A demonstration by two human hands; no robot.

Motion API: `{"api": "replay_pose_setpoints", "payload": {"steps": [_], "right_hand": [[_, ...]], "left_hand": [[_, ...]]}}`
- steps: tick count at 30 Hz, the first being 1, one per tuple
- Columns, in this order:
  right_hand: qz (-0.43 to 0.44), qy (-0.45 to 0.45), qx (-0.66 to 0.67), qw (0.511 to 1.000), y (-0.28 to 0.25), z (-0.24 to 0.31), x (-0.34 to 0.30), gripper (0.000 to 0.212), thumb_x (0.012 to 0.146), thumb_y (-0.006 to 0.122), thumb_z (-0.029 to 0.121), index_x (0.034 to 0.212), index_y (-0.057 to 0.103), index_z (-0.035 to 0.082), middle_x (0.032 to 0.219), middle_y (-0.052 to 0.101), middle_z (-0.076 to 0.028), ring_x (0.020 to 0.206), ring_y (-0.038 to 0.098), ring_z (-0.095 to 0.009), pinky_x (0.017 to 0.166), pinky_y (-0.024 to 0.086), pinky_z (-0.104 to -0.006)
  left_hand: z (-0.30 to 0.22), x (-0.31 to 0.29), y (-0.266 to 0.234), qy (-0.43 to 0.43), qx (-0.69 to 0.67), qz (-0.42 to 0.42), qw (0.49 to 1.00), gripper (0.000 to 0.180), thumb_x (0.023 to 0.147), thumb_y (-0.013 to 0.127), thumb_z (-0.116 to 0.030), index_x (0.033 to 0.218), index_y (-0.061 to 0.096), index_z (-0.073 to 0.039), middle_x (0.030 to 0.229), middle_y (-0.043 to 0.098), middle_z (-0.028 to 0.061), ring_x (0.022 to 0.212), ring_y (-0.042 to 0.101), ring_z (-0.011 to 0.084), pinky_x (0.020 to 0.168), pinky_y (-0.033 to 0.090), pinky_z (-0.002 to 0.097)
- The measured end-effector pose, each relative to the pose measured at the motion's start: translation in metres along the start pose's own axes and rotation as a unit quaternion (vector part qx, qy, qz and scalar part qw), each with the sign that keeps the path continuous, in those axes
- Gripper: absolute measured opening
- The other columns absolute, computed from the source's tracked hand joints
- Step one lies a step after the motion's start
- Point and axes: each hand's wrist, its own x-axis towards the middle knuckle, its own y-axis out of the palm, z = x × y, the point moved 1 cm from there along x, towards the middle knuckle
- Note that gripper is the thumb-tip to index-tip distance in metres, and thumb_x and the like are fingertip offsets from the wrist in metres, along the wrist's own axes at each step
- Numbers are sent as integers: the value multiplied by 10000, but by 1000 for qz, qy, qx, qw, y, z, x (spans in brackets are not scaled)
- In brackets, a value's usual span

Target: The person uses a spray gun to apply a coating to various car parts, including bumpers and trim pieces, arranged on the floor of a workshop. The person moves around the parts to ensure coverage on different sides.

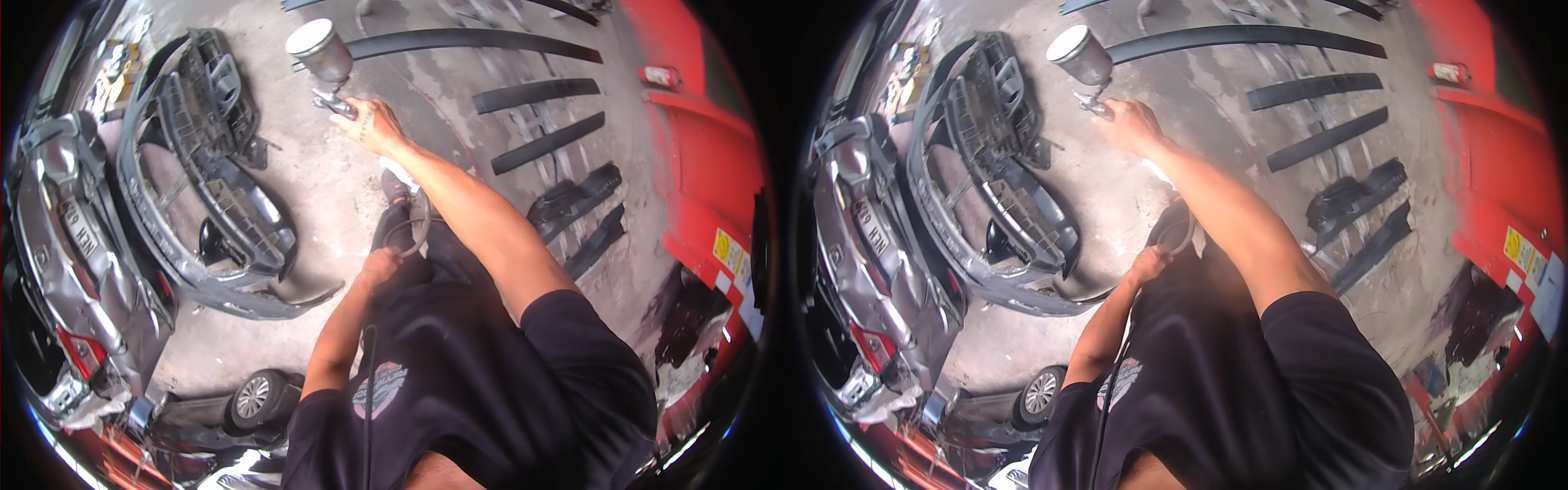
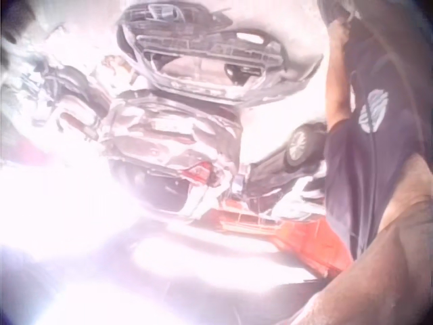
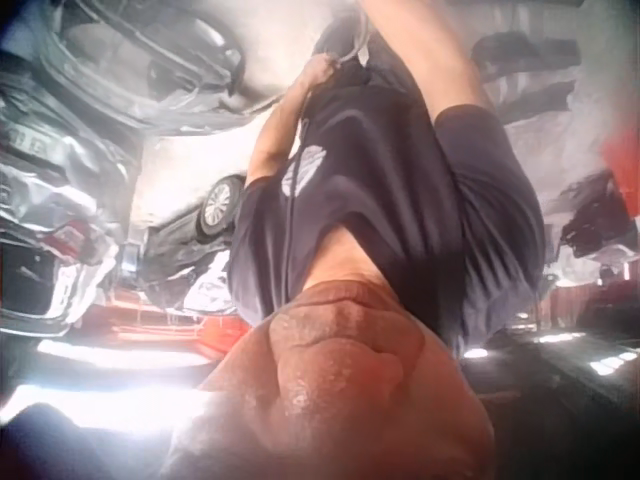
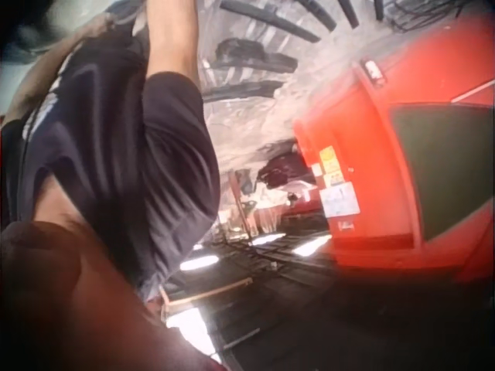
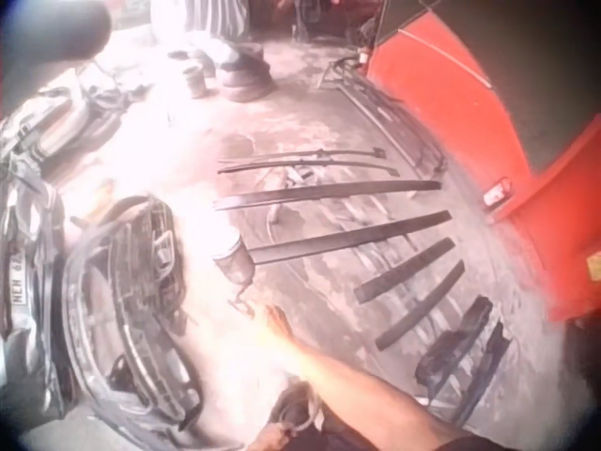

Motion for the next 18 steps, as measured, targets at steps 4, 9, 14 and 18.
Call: {"api": "replay_pose_setpoints", "payload": {"steps": [4,9,14,18], "right_hand": [[-126,89,-42,987,-65,-54,-37,366,881,730,352,1116,725,71,871,730,-211,841,719,-385,752,543,-446],[-281,188,-96,936,-197,-125,-85,386,883,728,368,1083,730,37,816,725,-210,772,716,-381,720,541,-461],[-395,274,-304,823,-295,-160,-126,380,901,723,391,1024,724,32,842,724,-235,828,716,-417,725,541,-471],[-322,281,-261,866,-302,-146,-146,424,893,718,405,1069,726,19,872,723,-253,869,711,-435,762,548,-479]], "left_hand": [[12,11,17,55,-5,-17,998,337,946,640,-276,1187,680,-44,1103,698,218,1075,647,411,924,509,487],[-28,34,5,116,4,4,993,290,959,632,-265,1152,684,-55,1091,700,202,1069,650,403,909,517,474],[-94,54,1,158,14,23,987,244,945,646,-268,1104,683,-87,1024,710,188,1021,662,398,884,519,484],[-101,56,10,166,36,55,984,201,918,662,-246,1061,685,-106,991,720,162,986,677,385,871,524,489]]}}
